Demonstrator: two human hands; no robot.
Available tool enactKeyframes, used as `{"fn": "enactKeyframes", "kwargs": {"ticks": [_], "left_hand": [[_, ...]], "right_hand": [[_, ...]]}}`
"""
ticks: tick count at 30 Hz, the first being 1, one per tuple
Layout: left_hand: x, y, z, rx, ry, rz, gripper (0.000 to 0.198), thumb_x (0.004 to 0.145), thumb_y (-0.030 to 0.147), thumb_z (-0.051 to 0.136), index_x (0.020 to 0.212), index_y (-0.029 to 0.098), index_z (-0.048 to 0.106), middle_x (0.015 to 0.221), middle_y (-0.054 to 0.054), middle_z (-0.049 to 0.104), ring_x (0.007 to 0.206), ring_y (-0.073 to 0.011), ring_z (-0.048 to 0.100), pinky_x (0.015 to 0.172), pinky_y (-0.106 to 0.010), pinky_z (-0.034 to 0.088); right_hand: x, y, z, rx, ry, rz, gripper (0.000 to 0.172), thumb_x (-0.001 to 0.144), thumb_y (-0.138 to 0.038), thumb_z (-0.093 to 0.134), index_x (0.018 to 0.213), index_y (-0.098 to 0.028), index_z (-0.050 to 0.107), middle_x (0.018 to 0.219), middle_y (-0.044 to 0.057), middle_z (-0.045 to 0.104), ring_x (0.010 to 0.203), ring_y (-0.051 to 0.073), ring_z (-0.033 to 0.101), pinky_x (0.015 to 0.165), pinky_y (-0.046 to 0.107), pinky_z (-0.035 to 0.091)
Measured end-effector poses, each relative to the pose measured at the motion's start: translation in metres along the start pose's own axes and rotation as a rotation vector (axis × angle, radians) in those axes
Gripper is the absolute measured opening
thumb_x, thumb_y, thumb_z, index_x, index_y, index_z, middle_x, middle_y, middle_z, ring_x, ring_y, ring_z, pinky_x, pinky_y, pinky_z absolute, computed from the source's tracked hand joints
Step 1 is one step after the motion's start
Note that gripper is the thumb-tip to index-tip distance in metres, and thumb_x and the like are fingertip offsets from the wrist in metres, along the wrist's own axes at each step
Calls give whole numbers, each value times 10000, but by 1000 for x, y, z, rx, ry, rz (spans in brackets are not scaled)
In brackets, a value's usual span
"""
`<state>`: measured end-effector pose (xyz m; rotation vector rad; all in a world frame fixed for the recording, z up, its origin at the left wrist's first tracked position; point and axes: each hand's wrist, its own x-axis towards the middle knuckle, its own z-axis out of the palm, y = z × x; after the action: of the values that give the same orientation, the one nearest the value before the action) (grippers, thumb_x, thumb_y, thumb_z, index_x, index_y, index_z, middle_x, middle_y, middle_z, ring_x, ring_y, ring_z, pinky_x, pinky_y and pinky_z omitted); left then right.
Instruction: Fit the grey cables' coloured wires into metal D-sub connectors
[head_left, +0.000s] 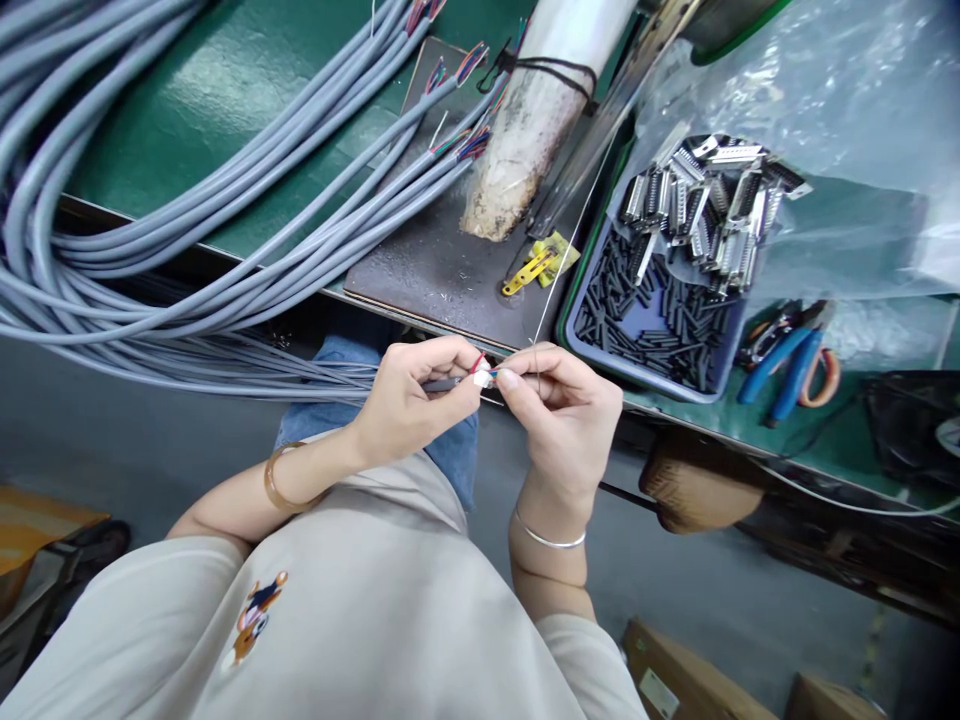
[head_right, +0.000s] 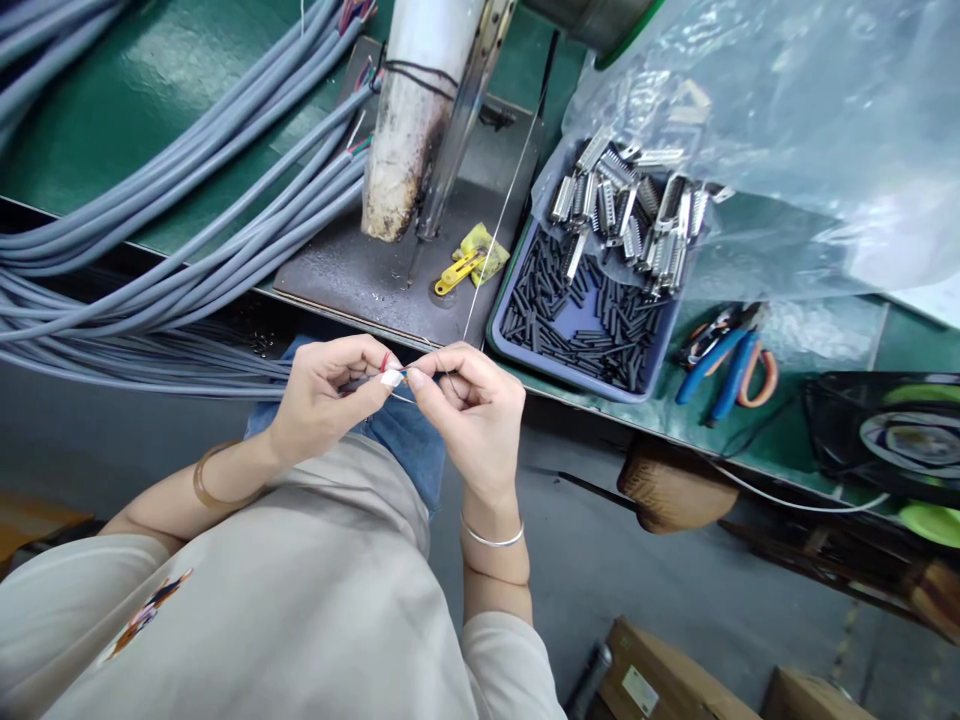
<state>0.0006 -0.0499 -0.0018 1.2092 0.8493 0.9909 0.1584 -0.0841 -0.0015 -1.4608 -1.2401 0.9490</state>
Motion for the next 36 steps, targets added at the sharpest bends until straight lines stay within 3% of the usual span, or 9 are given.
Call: {"fn": "enactKeyframes", "kwargs": {"ticks": [5,9,13,21,24,27,31,33,36], "left_hand": [[4,0,-4,-93,13,-55,200,805,251,742,717,151,593,599,59,514,508,-35,393,472,-172,339],[3,-2,-5,-76,-17,-65,269,793,309,778,702,156,577,595,59,505,512,-42,413,484,-184,368],[3,-1,-4,-71,-48,-34,239,794,250,765,703,157,564,599,62,502,512,-38,418,493,-179,373],[8,8,-10,-192,-26,-151,305,737,296,820,664,151,562,558,63,445,512,-37,338,483,-176,314],[8,8,-13,-224,-1,-198,317,709,297,840,653,149,565,557,56,449,517,-40,344,479,-174,300],[7,9,-12,-250,-20,-185,301,698,258,845,656,141,571,568,57,467,511,-32,343,480,-168,306],[4,8,-10,-275,-46,-150,263,701,172,833,661,136,576,585,57,489,514,-28,375,472,-151,311],[4,7,-10,-324,-57,-178,247,694,145,832,686,134,586,591,57,495,506,-23,375,457,-140,291],[7,2,-17,-524,-70,-310,225,731,191,805,734,140,585,585,57,483,462,-16,326,417,-134,220]], "right_hand": [[2,-1,-3,-29,140,-65,224,936,-441,677,906,-236,763,711,-1,677,499,81,445,470,245,336],[2,-8,-6,-172,-60,-52,217,933,-433,693,976,-233,766,706,-5,678,532,93,508,501,255,368],[1,-13,-1,-362,-134,-235,183,968,-301,654,812,-216,699,720,-16,679,560,73,510,545,248,386],[0,-1,-7,-355,349,-410,173,969,-276,654,814,-217,705,625,-57,595,489,60,470,465,233,320],[0,-1,-11,-380,230,-503,26,904,-235,740,918,-254,750,689,-58,670,484,57,482,452,222,342],[-2,-4,-9,-439,91,-598,175,862,-167,774,998,-276,752,655,-73,655,482,59,467,470,214,378],[-4,-4,-4,-488,38,-618,133,868,-152,760,944,-258,735,652,-72,647,486,55,478,471,209,380],[-5,-4,-4,-464,100,-559,82,886,-176,740,911,-252,719,672,-73,653,479,52,480,453,207,367],[-5,-6,-3,-290,362,-487,28,902,-268,732,887,-248,719,658,-70,619,452,58,478,412,215,342]]}}
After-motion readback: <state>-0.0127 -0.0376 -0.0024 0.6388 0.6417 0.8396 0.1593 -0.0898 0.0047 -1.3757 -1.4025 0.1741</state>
